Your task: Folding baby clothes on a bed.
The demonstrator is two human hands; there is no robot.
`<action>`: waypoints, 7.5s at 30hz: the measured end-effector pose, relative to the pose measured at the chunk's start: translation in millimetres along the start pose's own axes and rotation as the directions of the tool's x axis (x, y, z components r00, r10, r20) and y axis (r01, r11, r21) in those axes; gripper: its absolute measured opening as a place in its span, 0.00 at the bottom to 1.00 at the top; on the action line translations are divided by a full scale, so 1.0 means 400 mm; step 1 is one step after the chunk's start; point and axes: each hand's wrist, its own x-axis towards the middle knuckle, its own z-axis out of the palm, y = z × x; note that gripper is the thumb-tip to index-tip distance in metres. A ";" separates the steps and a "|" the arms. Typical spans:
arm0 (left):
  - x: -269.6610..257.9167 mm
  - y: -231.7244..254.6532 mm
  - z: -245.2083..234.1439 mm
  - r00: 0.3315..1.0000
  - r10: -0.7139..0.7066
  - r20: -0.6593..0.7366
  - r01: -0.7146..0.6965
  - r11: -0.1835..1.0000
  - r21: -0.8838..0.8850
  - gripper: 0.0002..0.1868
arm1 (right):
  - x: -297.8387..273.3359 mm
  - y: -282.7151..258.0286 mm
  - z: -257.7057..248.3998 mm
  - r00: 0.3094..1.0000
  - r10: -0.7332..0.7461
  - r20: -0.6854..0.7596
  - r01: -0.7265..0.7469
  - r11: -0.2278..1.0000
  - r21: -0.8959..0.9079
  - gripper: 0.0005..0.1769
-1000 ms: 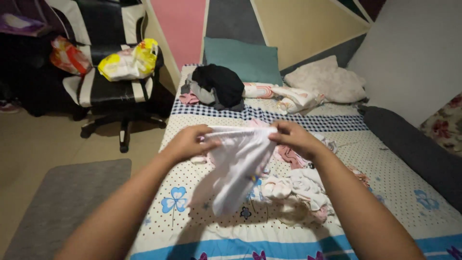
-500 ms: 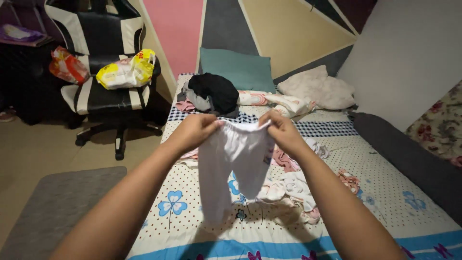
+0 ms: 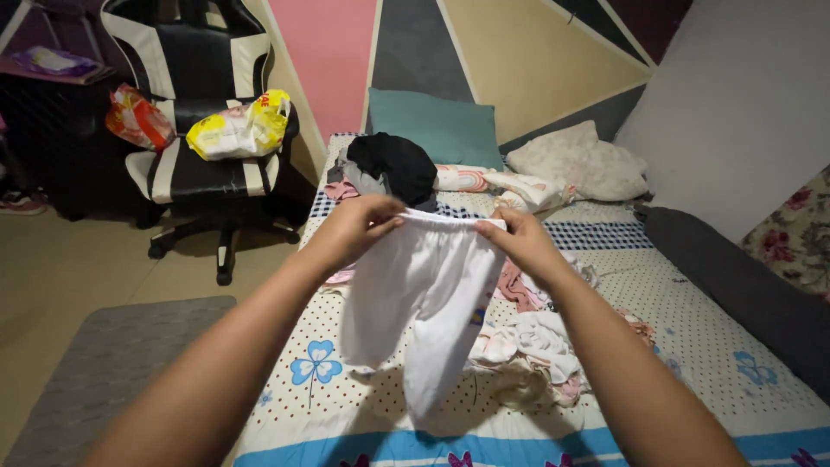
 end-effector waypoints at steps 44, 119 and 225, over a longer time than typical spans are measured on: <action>0.044 0.087 0.193 0.893 -0.036 -0.448 -0.088 0.964 -0.253 0.12 | 0.036 -0.258 0.058 0.951 -0.304 -0.055 0.278 0.919 -0.279 0.23; -0.640 -0.535 0.529 0.801 -0.566 0.195 0.327 0.686 0.650 0.31 | -0.325 0.668 0.637 0.979 0.128 0.157 0.030 0.673 -0.739 0.36; -0.425 -0.360 0.640 0.570 -0.794 0.212 0.820 0.567 -0.081 0.29 | -0.238 0.492 0.689 0.737 0.672 0.071 -0.610 0.616 0.498 0.40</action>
